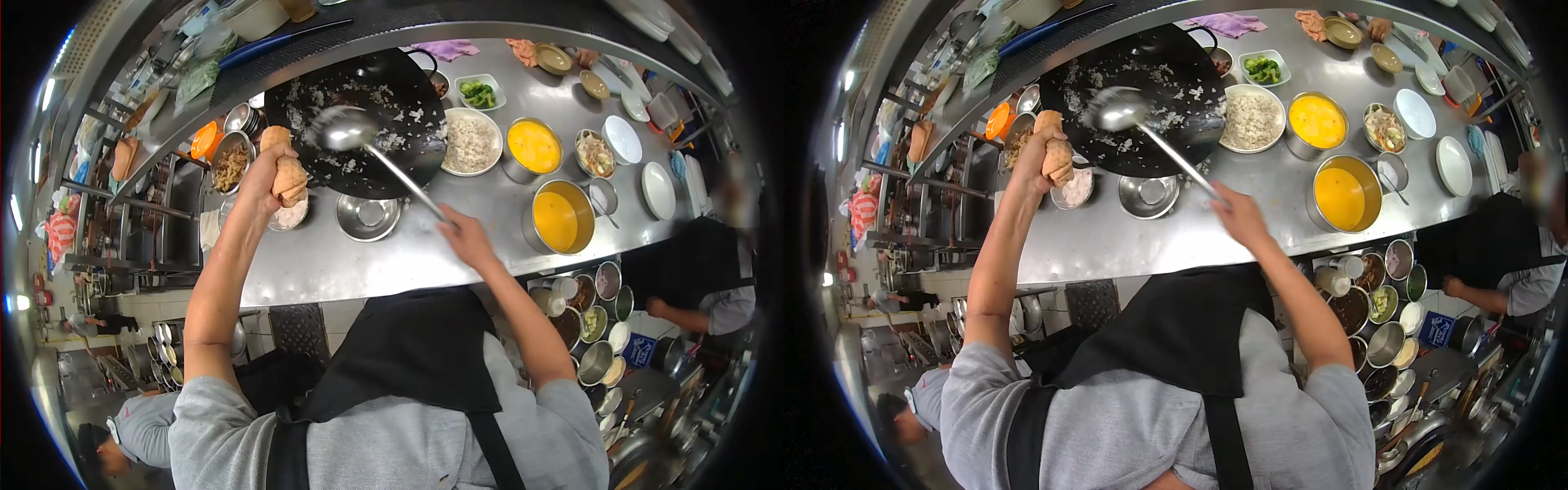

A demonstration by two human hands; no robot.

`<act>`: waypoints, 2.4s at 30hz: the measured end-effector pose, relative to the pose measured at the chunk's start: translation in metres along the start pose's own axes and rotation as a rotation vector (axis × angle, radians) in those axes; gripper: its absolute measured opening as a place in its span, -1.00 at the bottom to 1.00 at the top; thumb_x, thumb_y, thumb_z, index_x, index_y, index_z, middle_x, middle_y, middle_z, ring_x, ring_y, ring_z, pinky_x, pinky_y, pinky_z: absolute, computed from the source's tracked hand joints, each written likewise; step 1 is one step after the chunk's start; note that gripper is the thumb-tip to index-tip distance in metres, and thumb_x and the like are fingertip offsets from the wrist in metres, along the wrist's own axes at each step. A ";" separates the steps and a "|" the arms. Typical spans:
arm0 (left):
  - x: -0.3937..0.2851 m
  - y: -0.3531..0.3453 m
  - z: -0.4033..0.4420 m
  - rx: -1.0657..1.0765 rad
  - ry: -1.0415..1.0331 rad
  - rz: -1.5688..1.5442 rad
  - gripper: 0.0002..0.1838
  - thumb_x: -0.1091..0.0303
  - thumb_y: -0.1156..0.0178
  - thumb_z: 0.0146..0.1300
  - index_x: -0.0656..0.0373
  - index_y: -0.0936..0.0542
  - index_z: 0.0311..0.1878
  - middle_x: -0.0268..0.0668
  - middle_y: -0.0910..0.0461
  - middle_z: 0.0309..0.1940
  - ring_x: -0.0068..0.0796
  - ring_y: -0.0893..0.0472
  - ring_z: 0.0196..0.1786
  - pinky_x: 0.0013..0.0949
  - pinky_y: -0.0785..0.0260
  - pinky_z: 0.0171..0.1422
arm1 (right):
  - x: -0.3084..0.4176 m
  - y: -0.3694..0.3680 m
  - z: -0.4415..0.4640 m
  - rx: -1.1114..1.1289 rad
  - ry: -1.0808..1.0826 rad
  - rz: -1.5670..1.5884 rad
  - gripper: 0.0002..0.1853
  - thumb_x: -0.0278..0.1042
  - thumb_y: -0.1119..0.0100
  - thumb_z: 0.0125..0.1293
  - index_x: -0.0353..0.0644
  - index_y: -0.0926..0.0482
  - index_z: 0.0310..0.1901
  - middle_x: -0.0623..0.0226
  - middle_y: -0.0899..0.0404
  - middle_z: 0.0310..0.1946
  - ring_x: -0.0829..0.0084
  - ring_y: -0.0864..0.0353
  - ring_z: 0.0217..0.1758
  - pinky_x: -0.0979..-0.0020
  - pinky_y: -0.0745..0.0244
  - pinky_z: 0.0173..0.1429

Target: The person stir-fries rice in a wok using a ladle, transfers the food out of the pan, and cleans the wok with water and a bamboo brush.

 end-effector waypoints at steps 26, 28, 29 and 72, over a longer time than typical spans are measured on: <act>0.012 0.059 -0.003 0.044 0.051 -0.074 -0.86 0.34 -0.17 0.08 0.09 -0.40 -0.37 -0.28 -0.41 -0.63 -0.34 -0.33 -0.78 -0.30 -0.16 -0.73 | 0.028 0.130 -0.053 -0.176 -0.327 -0.951 -0.57 -0.28 -0.04 0.36 0.00 -0.40 0.27 0.12 -0.57 -0.32 0.04 -0.63 -0.38 0.08 -0.55 -0.25; 0.027 0.079 -0.016 -0.088 -0.050 -0.108 -0.76 0.29 -0.22 0.05 0.07 -0.43 -0.23 -0.26 -0.48 -0.50 -0.39 -0.47 -0.60 -0.33 -0.24 -0.71 | 0.021 0.108 -0.050 -0.122 -0.292 -0.389 -0.53 -0.28 -0.09 0.35 -0.11 -0.37 0.28 0.11 -0.56 -0.38 0.10 -0.65 -0.38 0.11 -0.55 -0.22; 0.037 0.090 -0.022 -0.067 -0.039 -0.119 -0.75 0.29 -0.23 0.04 0.07 -0.43 -0.22 -0.27 -0.48 -0.48 -0.40 -0.49 -0.56 -0.34 -0.26 -0.70 | 0.013 0.083 -0.048 -0.084 -0.230 -0.141 -0.56 -0.28 -0.12 0.36 -0.18 -0.38 0.24 0.22 -0.51 -0.52 0.36 -0.57 -0.56 0.28 -0.52 -0.42; 0.196 0.080 -0.163 -0.033 -0.033 -0.236 -0.61 0.28 -0.25 0.00 0.32 -0.46 -0.15 -0.23 -0.53 -0.43 -0.40 -0.56 -0.42 -0.39 -0.48 -0.33 | 0.070 0.069 -0.151 0.649 -0.559 0.551 -0.15 -0.13 -0.42 0.17 -0.19 -0.19 0.41 0.36 -0.53 -0.01 0.54 -0.50 0.01 0.46 -0.47 0.08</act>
Point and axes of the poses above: each hand's wrist, its own z-axis towards the middle knuckle, its own y-axis out of the back of the hand, x = y × z, the point moved 7 cm from there along z, towards the middle knuckle
